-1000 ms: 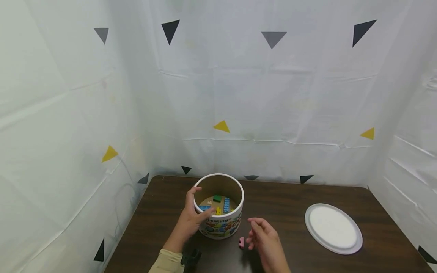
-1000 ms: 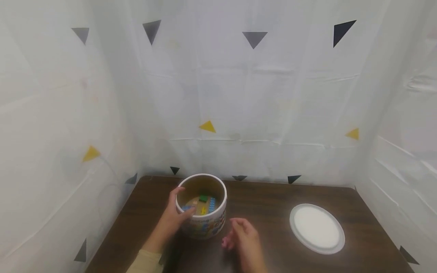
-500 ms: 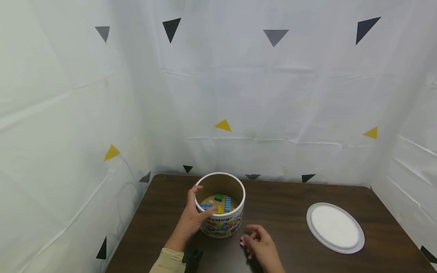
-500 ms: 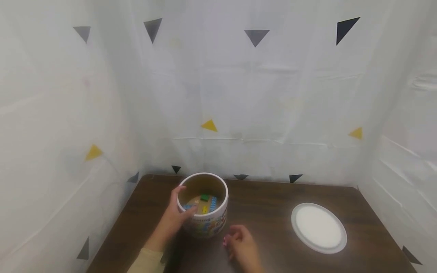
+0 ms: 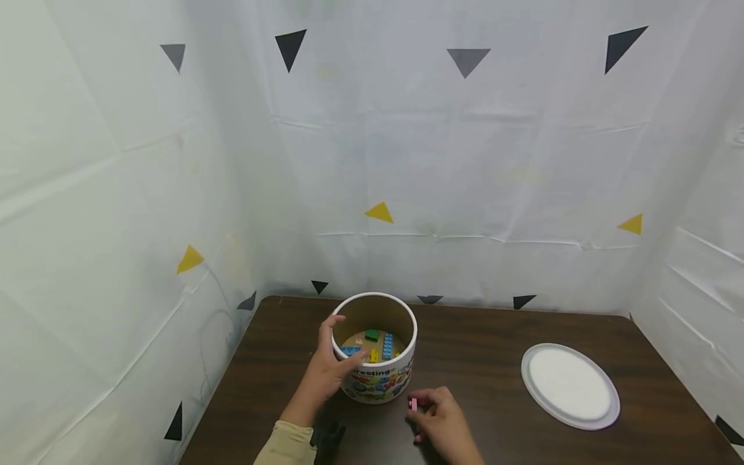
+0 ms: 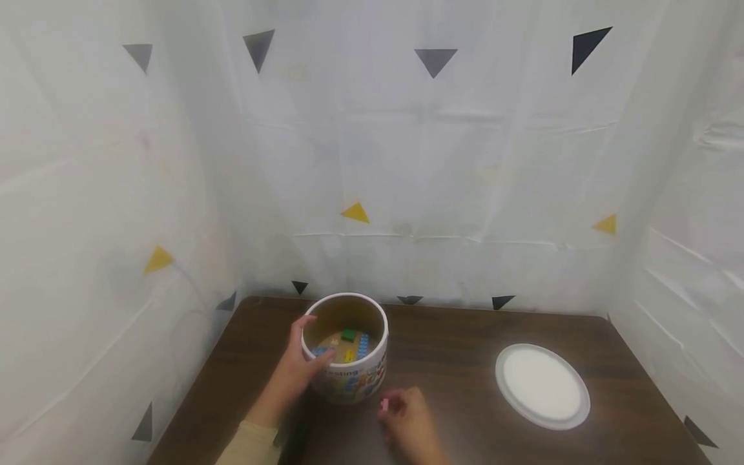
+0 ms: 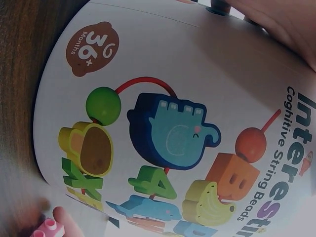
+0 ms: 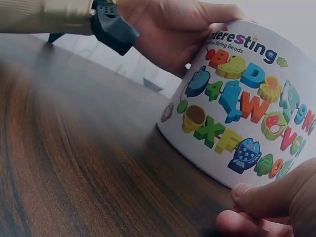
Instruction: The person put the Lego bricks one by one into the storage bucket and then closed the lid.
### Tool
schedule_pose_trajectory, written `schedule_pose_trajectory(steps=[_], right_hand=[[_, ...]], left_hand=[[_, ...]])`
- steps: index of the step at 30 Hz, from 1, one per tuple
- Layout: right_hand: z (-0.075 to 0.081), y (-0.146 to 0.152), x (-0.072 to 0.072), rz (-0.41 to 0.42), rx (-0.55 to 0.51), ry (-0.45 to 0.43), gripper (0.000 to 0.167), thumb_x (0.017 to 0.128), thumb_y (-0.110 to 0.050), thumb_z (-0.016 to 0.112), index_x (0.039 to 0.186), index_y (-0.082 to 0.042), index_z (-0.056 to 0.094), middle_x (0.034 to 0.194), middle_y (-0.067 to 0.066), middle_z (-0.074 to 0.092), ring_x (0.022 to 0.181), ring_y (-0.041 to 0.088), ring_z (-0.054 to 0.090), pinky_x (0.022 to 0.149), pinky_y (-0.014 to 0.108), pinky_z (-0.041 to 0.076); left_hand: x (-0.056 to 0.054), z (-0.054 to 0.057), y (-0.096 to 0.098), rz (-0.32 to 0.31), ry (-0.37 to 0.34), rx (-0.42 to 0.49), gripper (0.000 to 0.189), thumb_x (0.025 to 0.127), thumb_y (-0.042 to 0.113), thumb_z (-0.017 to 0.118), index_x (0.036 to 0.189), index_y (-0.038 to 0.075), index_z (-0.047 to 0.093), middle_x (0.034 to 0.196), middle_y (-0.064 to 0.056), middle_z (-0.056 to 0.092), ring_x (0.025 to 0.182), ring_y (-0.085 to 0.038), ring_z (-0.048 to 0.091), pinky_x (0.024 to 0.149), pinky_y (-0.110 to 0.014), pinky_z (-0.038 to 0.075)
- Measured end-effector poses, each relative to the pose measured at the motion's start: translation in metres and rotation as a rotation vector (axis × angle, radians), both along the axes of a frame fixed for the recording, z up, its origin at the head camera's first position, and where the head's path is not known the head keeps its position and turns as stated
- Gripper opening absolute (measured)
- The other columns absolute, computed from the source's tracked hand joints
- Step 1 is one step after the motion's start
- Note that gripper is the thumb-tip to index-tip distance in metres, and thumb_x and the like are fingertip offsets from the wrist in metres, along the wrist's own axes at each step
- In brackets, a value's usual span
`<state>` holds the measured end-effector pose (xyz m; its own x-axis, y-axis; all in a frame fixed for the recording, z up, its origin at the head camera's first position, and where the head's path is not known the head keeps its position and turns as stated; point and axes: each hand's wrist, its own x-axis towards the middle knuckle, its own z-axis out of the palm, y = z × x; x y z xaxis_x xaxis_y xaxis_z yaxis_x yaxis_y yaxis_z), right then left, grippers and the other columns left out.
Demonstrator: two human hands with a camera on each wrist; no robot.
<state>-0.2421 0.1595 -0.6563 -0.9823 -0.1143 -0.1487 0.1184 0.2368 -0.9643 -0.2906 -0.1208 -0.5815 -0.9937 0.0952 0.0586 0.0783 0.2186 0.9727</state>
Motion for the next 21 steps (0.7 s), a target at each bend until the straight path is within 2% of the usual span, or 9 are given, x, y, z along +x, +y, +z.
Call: schedule_pose_trajectory(steps=[5, 8, 14, 21], right_hand=[[0.008, 0.0, 0.004, 0.016, -0.016, -0.028, 0.038, 0.09, -0.004, 0.086, 0.123, -0.007, 0.068, 0.114, 0.015, 0.059, 0.074, 0.024, 0.066, 0.061, 0.038, 0.063], [0.013, -0.001, 0.007, 0.015, -0.037, -0.023, 0.04, 0.092, -0.004, 0.084, 0.126, -0.004, 0.064, 0.106, 0.013, 0.065, 0.073, 0.023, 0.066, 0.06, 0.038, 0.063], [0.018, -0.006, 0.011, -0.004, -0.065, -0.005, 0.035, 0.096, -0.015, 0.084, 0.123, 0.001, 0.068, 0.096, 0.009, 0.068, 0.07, 0.018, 0.065, 0.059, 0.036, 0.062], [0.018, -0.006, 0.011, -0.001, -0.108, -0.019, 0.045, 0.103, -0.015, 0.076, 0.143, 0.0, 0.061, 0.1, 0.013, 0.07, 0.071, 0.023, 0.072, 0.063, 0.037, 0.064]], left_hand=[[0.001, 0.0, 0.0, 0.0, 0.005, 0.003, 0.089, 0.094, 0.042, 0.086, 0.16, 0.037, 0.027, 0.175, -0.022, 0.023, 0.145, -0.051, 0.047, 0.114, -0.071, 0.045], [0.0, -0.001, 0.0, -0.012, 0.022, -0.002, 0.089, 0.095, 0.042, 0.085, 0.161, 0.035, 0.026, 0.175, -0.023, 0.022, 0.145, -0.05, 0.047, 0.113, -0.069, 0.046], [0.001, 0.0, -0.001, 0.001, 0.024, -0.002, 0.087, 0.095, 0.04, 0.085, 0.161, 0.035, 0.027, 0.175, -0.021, 0.022, 0.147, -0.049, 0.045, 0.115, -0.07, 0.044], [0.003, 0.003, 0.001, -0.008, 0.015, 0.01, 0.087, 0.096, 0.037, 0.084, 0.162, 0.035, 0.027, 0.174, -0.02, 0.024, 0.147, -0.048, 0.045, 0.115, -0.071, 0.044]])
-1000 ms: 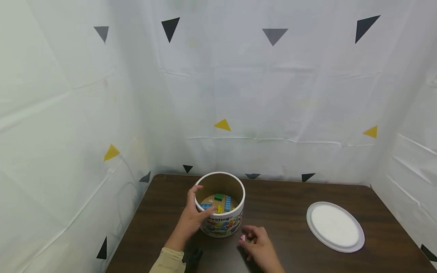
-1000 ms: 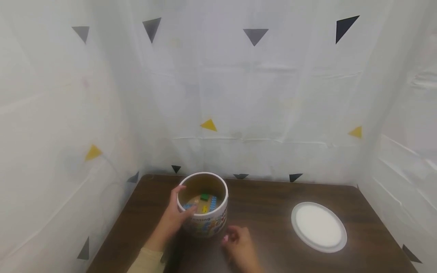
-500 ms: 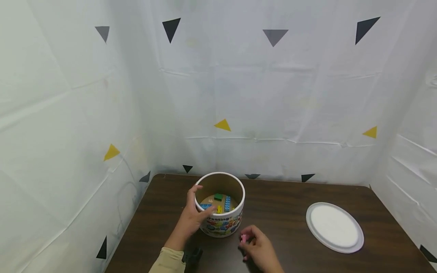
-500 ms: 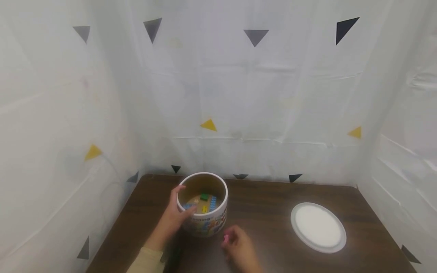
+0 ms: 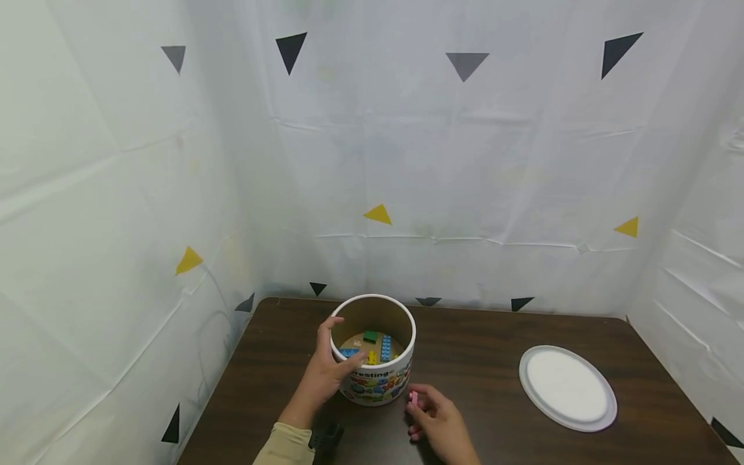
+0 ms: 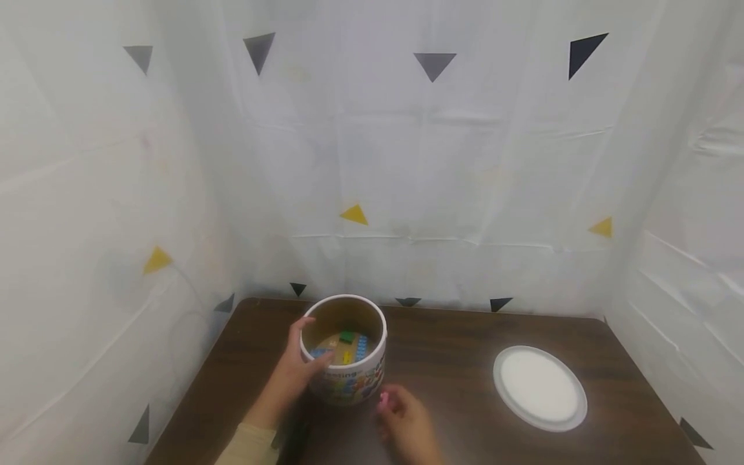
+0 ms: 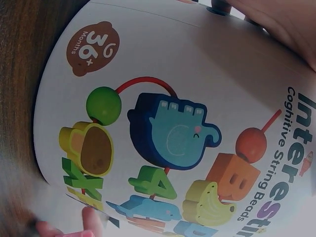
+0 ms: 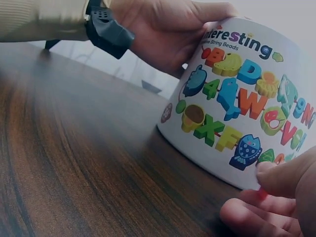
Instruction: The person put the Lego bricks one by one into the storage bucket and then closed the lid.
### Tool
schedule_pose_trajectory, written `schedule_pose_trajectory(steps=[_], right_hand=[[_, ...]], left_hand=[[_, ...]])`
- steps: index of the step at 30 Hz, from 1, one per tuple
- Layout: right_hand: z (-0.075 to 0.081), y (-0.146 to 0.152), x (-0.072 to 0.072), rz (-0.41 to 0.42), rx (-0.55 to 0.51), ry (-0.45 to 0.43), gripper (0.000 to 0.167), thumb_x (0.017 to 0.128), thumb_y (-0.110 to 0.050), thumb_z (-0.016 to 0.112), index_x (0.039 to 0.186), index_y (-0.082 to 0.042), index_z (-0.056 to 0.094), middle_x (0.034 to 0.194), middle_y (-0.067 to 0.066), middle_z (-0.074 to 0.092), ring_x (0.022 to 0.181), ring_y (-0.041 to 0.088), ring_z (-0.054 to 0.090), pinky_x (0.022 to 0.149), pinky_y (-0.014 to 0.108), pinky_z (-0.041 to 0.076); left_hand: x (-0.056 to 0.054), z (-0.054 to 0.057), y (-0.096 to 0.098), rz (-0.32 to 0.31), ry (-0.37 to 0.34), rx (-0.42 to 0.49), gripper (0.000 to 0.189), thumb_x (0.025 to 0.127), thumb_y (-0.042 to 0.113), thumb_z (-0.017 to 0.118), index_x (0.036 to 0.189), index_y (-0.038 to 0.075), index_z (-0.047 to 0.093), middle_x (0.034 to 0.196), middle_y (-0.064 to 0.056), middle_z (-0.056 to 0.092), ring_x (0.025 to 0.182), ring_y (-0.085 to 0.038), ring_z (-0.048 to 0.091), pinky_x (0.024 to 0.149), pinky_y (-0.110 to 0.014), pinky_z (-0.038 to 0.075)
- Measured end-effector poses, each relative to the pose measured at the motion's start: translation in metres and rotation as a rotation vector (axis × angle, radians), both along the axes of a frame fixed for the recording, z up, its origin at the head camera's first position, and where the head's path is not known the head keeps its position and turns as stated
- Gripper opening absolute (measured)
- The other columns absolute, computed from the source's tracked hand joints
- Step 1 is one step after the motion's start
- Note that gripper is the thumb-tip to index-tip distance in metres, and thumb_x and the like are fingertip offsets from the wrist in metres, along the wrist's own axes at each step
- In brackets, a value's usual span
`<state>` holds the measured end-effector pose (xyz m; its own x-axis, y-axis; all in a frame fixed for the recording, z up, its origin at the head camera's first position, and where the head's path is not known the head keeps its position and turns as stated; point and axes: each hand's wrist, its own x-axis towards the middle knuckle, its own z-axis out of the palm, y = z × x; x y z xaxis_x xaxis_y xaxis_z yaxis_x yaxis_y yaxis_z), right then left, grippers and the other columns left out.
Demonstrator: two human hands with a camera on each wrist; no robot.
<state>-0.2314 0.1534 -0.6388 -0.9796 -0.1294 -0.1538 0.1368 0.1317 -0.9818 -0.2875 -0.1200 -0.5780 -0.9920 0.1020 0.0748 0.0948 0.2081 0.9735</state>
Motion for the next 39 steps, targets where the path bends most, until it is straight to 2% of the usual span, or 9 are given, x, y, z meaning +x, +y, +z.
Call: schedule_pose_trajectory(steps=[4, 8, 13, 19, 25, 29, 32, 36, 39], right_hand=[[-0.003, 0.0, -0.001, -0.021, -0.01, -0.022, 0.042, 0.101, -0.016, 0.078, 0.134, 0.001, 0.058, 0.101, 0.012, 0.072, 0.073, 0.023, 0.071, 0.064, 0.036, 0.064], [-0.003, -0.001, 0.0, -0.019, 0.011, -0.001, 0.032, 0.101, -0.022, 0.08, 0.12, -0.001, 0.066, 0.097, 0.01, 0.071, 0.071, 0.02, 0.069, 0.061, 0.035, 0.063], [-0.011, 0.0, -0.002, 0.071, 0.044, 0.035, 0.029, 0.103, -0.032, 0.077, 0.119, -0.008, 0.073, 0.099, 0.008, 0.074, 0.075, 0.019, 0.07, 0.062, 0.035, 0.062], [-0.02, 0.003, -0.005, 0.237, -0.074, 0.009, 0.03, 0.1, -0.024, 0.081, 0.125, -0.009, 0.073, 0.11, 0.009, 0.079, 0.09, 0.021, 0.076, 0.074, 0.035, 0.065], [0.027, 0.002, 0.006, 0.397, -0.23, -0.005, 0.033, 0.106, -0.017, 0.071, 0.133, 0.002, 0.07, 0.118, 0.003, 0.079, 0.103, 0.013, 0.075, 0.091, 0.03, 0.062], [0.064, -0.002, 0.009, 0.509, -0.447, -0.025, 0.026, 0.114, -0.01, 0.057, 0.133, -0.005, 0.072, 0.118, -0.002, 0.077, 0.105, 0.011, 0.074, 0.099, 0.032, 0.06], [0.091, -0.008, 0.005, 0.538, -0.622, -0.004, 0.03, 0.117, -0.008, 0.047, 0.132, -0.01, 0.073, 0.117, -0.003, 0.078, 0.105, 0.011, 0.074, 0.098, 0.03, 0.061], [0.126, -0.026, -0.012, 0.402, -0.714, 0.027, 0.031, 0.118, -0.017, 0.049, 0.139, -0.004, 0.067, 0.118, 0.0, 0.077, 0.109, 0.011, 0.075, 0.099, 0.028, 0.061], [0.135, -0.041, -0.028, 0.214, -0.628, 0.016, 0.04, 0.115, -0.023, 0.058, 0.145, 0.003, 0.062, 0.12, 0.005, 0.076, 0.115, 0.014, 0.076, 0.103, 0.03, 0.06]], left_hand=[[-0.001, -0.001, 0.0, 0.001, 0.006, -0.005, 0.087, 0.096, 0.037, 0.084, 0.161, 0.035, 0.028, 0.174, -0.02, 0.024, 0.147, -0.049, 0.044, 0.115, -0.072, 0.043], [-0.001, -0.003, -0.001, 0.009, 0.005, -0.017, 0.087, 0.095, 0.04, 0.085, 0.161, 0.035, 0.028, 0.174, -0.02, 0.025, 0.147, -0.049, 0.045, 0.116, -0.073, 0.042], [0.0, -0.005, -0.001, 0.019, -0.001, -0.031, 0.088, 0.094, 0.044, 0.085, 0.161, 0.036, 0.027, 0.173, -0.019, 0.025, 0.147, -0.051, 0.045, 0.116, -0.074, 0.042], [0.001, -0.006, 0.0, 0.028, 0.001, -0.046, 0.089, 0.094, 0.046, 0.085, 0.161, 0.036, 0.027, 0.172, -0.02, 0.026, 0.146, -0.052, 0.046, 0.115, -0.076, 0.042], [-0.001, -0.005, 0.001, 0.023, 0.02, -0.051, 0.089, 0.094, 0.043, 0.085, 0.162, 0.034, 0.026, 0.171, -0.023, 0.028, 0.142, -0.049, 0.05, 0.114, -0.075, 0.044], [-0.001, -0.004, 0.001, 0.027, 0.021, -0.046, 0.088, 0.094, 0.042, 0.085, 0.161, 0.035, 0.028, 0.171, -0.022, 0.029, 0.144, -0.05, 0.048, 0.116, -0.074, 0.042], [-0.001, -0.003, 0.0, 0.028, 0.022, -0.041, 0.088, 0.094, 0.041, 0.085, 0.161, 0.035, 0.028, 0.171, -0.023, 0.029, 0.145, -0.05, 0.047, 0.115, -0.074, 0.043], [-0.001, -0.003, 0.001, 0.021, 0.014, -0.037, 0.088, 0.095, 0.041, 0.084, 0.161, 0.034, 0.027, 0.169, -0.024, 0.031, 0.142, -0.049, 0.049, 0.112, -0.072, 0.047], [0.0, -0.003, 0.002, 0.018, 0.01, -0.044, 0.088, 0.095, 0.041, 0.084, 0.161, 0.032, 0.027, 0.168, -0.024, 0.032, 0.14, -0.049, 0.051, 0.111, -0.073, 0.048]])
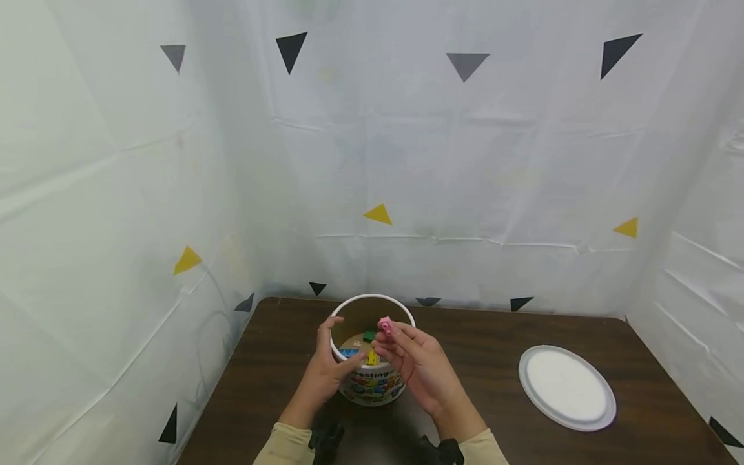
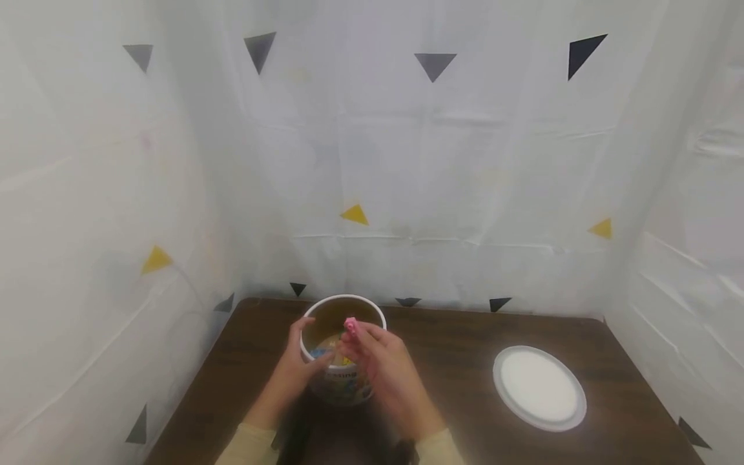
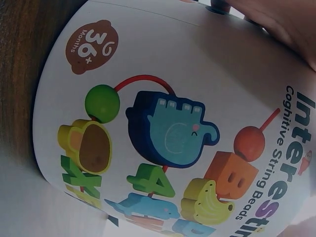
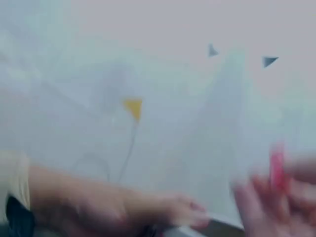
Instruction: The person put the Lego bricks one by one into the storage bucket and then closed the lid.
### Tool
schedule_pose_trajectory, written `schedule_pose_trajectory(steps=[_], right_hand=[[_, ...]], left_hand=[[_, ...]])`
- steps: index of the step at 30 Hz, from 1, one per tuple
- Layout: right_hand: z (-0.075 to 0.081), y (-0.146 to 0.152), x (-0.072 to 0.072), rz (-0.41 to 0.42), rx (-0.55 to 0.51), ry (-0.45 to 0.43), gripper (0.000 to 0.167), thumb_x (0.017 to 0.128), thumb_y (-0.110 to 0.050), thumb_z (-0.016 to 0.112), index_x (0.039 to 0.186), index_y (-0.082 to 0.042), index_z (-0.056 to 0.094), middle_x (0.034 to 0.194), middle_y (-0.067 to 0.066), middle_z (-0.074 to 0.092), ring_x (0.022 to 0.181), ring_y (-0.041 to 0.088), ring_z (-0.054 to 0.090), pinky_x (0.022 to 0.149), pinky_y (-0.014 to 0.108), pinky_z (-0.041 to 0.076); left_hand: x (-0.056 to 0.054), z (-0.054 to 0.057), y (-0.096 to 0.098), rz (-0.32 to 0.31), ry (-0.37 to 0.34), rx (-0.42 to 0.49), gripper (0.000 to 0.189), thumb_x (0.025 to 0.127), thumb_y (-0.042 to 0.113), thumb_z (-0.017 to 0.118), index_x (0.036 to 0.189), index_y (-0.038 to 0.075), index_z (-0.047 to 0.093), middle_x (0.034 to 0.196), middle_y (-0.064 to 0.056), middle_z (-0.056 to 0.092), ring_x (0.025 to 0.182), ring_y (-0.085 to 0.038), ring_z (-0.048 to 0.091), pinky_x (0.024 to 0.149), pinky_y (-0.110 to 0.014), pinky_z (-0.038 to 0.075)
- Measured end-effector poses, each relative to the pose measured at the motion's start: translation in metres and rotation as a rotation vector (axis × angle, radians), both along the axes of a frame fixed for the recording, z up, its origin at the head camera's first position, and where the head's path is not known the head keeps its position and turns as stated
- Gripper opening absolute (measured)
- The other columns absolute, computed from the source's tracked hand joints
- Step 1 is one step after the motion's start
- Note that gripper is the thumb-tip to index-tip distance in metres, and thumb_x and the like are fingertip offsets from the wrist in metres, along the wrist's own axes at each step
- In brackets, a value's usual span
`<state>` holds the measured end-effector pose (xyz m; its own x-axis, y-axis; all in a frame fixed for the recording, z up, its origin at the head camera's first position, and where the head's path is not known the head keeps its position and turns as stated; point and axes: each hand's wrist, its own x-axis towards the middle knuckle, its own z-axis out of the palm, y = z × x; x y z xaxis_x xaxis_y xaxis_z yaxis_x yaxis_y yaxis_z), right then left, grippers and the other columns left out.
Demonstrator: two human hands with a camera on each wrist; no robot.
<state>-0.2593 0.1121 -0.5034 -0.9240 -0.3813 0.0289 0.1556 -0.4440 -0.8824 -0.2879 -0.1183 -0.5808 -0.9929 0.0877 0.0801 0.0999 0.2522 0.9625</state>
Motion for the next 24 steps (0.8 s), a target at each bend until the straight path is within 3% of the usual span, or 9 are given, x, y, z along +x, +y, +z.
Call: schedule_pose_trajectory(steps=[3, 7, 14, 24], right_hand=[[-0.0011, -0.011, -0.0069, -0.131, 0.119, -0.041, 0.043, 0.113, -0.019, 0.061, 0.145, 0.009, 0.06, 0.124, 0.011, 0.075, 0.119, 0.02, 0.077, 0.103, 0.033, 0.06], [-0.0012, -0.0134, -0.0061, -0.217, 0.195, -0.042, 0.041, 0.114, -0.017, 0.058, 0.146, 0.01, 0.06, 0.131, 0.02, 0.074, 0.123, 0.025, 0.076, 0.1, 0.031, 0.06], [0.0004, -0.0095, -0.0038, -0.203, 0.211, -0.027, 0.046, 0.115, -0.019, 0.057, 0.152, 0.008, 0.054, 0.149, 0.03, 0.063, 0.137, 0.028, 0.068, 0.104, 0.027, 0.057], [-0.005, -0.0076, -0.0056, -0.199, 0.197, -0.023, 0.044, 0.115, -0.017, 0.057, 0.153, 0.004, 0.055, 0.149, 0.025, 0.066, 0.138, 0.027, 0.068, 0.106, 0.031, 0.056]], left_hand=[[0.0012, -0.0008, 0.0014, -0.009, 0.007, 0.001, 0.089, 0.095, 0.041, 0.085, 0.162, 0.031, 0.027, 0.168, -0.023, 0.031, 0.14, -0.05, 0.051, 0.112, -0.073, 0.047], [-0.0006, -0.0011, 0.0059, -0.022, 0.03, -0.002, 0.09, 0.095, 0.042, 0.085, 0.162, 0.031, 0.027, 0.169, -0.02, 0.03, 0.139, -0.049, 0.052, 0.112, -0.073, 0.048], [-0.002, -0.0008, 0.0098, -0.018, 0.016, 0.018, 0.09, 0.094, 0.042, 0.086, 0.162, 0.033, 0.027, 0.168, -0.02, 0.033, 0.136, -0.045, 0.055, 0.11, -0.071, 0.05], [-0.0055, -0.0042, 0.0082, -0.018, 0.02, 0.029, 0.089, 0.094, 0.04, 0.086, 0.162, 0.034, 0.028, 0.171, -0.017, 0.027, 0.137, -0.047, 0.054, 0.109, -0.069, 0.051]])
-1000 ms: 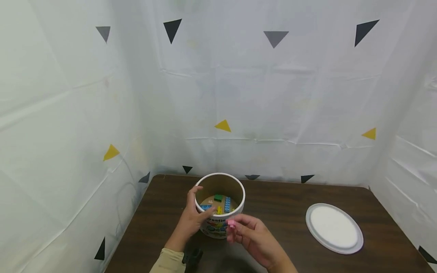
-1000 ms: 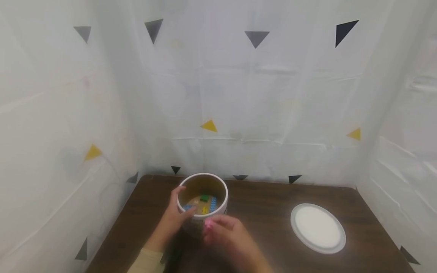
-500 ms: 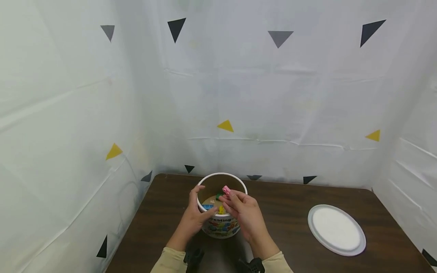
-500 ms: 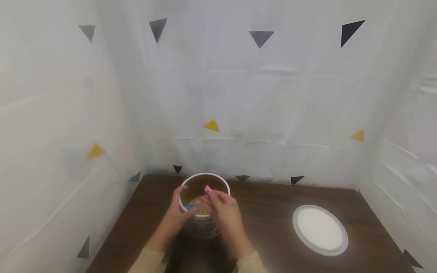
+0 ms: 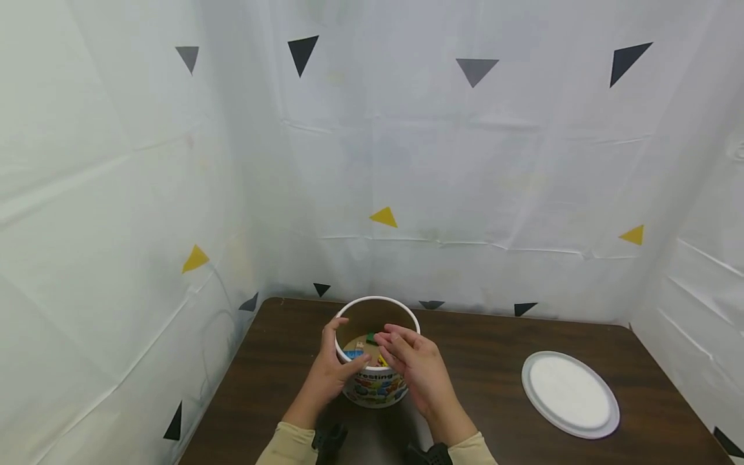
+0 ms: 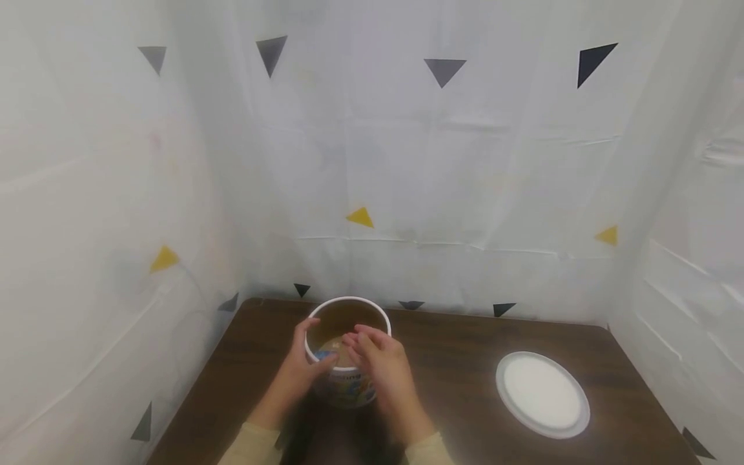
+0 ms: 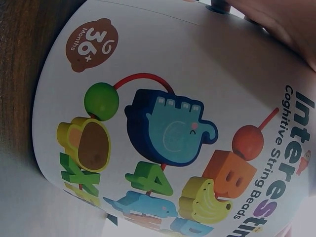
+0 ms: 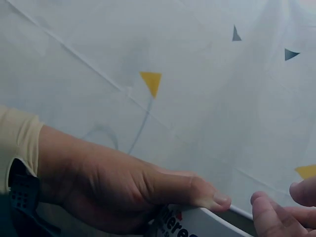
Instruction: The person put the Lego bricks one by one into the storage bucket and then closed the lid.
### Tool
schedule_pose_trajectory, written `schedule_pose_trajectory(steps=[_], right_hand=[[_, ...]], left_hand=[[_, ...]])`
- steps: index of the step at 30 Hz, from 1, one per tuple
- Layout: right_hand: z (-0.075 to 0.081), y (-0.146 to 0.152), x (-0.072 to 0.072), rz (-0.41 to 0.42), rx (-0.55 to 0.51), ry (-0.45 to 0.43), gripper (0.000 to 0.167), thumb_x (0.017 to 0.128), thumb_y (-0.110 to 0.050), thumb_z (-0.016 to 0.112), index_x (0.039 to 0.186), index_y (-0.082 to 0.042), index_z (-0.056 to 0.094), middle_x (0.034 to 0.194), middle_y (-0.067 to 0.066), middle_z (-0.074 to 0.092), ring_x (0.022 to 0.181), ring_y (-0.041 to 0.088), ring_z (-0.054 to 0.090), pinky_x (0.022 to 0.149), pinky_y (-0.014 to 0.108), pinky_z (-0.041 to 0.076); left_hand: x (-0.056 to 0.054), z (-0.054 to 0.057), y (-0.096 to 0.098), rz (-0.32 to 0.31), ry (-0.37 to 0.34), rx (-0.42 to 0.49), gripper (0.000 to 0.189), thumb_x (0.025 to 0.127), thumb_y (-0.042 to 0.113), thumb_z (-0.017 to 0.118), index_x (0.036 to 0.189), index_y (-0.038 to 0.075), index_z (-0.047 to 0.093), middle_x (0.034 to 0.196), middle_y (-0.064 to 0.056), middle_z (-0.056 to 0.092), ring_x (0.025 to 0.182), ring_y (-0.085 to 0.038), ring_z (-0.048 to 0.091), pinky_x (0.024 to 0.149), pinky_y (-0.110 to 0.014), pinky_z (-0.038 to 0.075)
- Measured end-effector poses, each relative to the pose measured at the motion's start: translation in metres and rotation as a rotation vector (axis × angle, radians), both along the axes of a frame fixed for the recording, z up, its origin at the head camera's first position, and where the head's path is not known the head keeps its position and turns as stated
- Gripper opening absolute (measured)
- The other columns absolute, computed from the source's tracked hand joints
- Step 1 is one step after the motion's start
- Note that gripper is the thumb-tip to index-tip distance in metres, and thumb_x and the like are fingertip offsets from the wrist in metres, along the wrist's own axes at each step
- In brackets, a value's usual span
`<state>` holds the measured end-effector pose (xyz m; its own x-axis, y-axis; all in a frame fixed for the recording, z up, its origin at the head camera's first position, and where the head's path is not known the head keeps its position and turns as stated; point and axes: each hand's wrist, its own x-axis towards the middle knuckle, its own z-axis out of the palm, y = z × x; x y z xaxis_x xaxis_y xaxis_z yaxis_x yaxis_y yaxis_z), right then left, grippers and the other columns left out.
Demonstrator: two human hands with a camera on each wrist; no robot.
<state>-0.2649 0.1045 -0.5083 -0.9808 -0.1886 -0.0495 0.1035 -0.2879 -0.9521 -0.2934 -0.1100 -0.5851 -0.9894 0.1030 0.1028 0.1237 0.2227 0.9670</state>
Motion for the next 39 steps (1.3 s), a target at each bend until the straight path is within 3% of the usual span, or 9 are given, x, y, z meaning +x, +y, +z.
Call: schedule_pose_trajectory(steps=[14, 22, 25, 28, 30, 33, 35, 37, 39], right_hand=[[0.0, 0.047, 0.026, 0.011, 0.029, -0.025, 0.044, 0.114, -0.023, 0.059, 0.151, 0.001, 0.057, 0.127, 0.015, 0.075, 0.123, 0.025, 0.075, 0.101, 0.04, 0.063], [0.027, 0.096, 0.023, -0.073, 0.297, 0.205, 0.041, 0.113, -0.026, 0.062, 0.145, -0.001, 0.06, 0.112, 0.006, 0.074, 0.107, 0.023, 0.075, 0.094, 0.032, 0.062], [0.037, 0.125, 0.027, -0.227, 0.419, 0.235, 0.035, 0.113, -0.025, 0.062, 0.14, -0.003, 0.064, 0.106, 0.0, 0.073, 0.098, 0.017, 0.073, 0.087, 0.027, 0.059], [0.039, 0.161, 0.028, -0.494, 0.356, 0.149, 0.023, 0.11, -0.02, 0.066, 0.127, -0.005, 0.071, 0.093, -0.006, 0.073, 0.083, 0.01, 0.068, 0.075, 0.022, 0.053], [0.037, 0.187, 0.029, -0.689, 0.26, 0.081, 0.015, 0.108, -0.017, 0.069, 0.116, -0.007, 0.076, 0.084, -0.008, 0.072, 0.075, 0.008, 0.064, 0.068, 0.019, 0.049], [0.027, 0.226, 0.033, -0.893, 0.207, -0.024, 0.008, 0.107, -0.02, 0.071, 0.106, -0.016, 0.078, 0.076, -0.013, 0.07, 0.072, 0.006, 0.059, 0.064, 0.017, 0.044], [0.021, 0.25, 0.036, -0.953, 0.249, -0.091, 0.007, 0.107, -0.023, 0.072, 0.105, -0.02, 0.078, 0.075, -0.018, 0.069, 0.075, 0.004, 0.058, 0.064, 0.017, 0.042], [0.014, 0.271, 0.039, -0.981, 0.302, -0.157, 0.005, 0.106, -0.027, 0.072, 0.106, -0.026, 0.077, 0.076, -0.023, 0.066, 0.079, 0.003, 0.057, 0.065, 0.016, 0.042], [0.007, 0.288, 0.041, -0.972, 0.405, -0.235, 0.005, 0.107, -0.034, 0.07, 0.111, -0.033, 0.073, 0.084, -0.026, 0.062, 0.085, 0.002, 0.053, 0.067, 0.017, 0.042]], left_hand=[[0.0, -0.001, 0.004, 0.0, 0.023, -0.014, 0.091, 0.094, 0.041, 0.086, 0.163, 0.031, 0.027, 0.174, -0.022, 0.021, 0.144, -0.053, 0.047, 0.109, -0.068, 0.049], [-0.008, 0.007, -0.006, 0.02, 0.078, -0.054, 0.096, 0.092, 0.041, 0.087, 0.166, 0.028, 0.029, 0.183, -0.009, 0.006, 0.161, -0.049, 0.026, 0.12, -0.077, 0.034], [0.0, 0.023, 0.006, 0.199, 0.246, -0.012, 0.077, 0.095, 0.039, 0.085, 0.158, 0.02, 0.046, 0.179, -0.006, 0.026, 0.163, -0.037, 0.028, 0.124, -0.072, 0.033], [0.012, 0.05, 0.028, 0.434, 0.573, 0.081, 0.033, 0.103, 0.021, 0.076, 0.131, 0.008, 0.065, 0.152, -0.008, 0.059, 0.144, -0.027, 0.05, 0.116, -0.054, 0.045], [0.022, 0.072, 0.05, 0.477, 0.811, 0.154, 0.01, 0.102, 0.002, 0.067, 0.112, 0.003, 0.067, 0.122, -0.01, 0.07, 0.118, -0.024, 0.064, 0.103, -0.04, 0.051], [0.04, 0.102, 0.095, 0.308, 1.065, 0.204, 0.012, 0.094, -0.011, 0.063, 0.101, -0.001, 0.064, 0.091, -0.01, 0.067, 0.085, -0.019, 0.065, 0.081, -0.025, 0.055], [0.048, 0.11, 0.133, 0.121, 1.049, 0.217, 0.012, 0.094, -0.01, 0.064, 0.098, 0.002, 0.065, 0.084, -0.007, 0.065, 0.078, -0.012, 0.063, 0.074, -0.02, 0.055], [0.05, 0.106, 0.171, -0.059, 0.873, 0.201, 0.007, 0.098, 0.0, 0.066, 0.1, 0.007, 0.066, 0.086, -0.004, 0.067, 0.078, -0.006, 0.062, 0.073, -0.018, 0.055], [0.048, 0.091, 0.205, -0.19, 0.566, 0.152, 0.005, 0.104, 0.012, 0.066, 0.108, 0.012, 0.069, 0.098, -0.001, 0.07, 0.087, -0.001, 0.064, 0.078, -0.018, 0.057]])
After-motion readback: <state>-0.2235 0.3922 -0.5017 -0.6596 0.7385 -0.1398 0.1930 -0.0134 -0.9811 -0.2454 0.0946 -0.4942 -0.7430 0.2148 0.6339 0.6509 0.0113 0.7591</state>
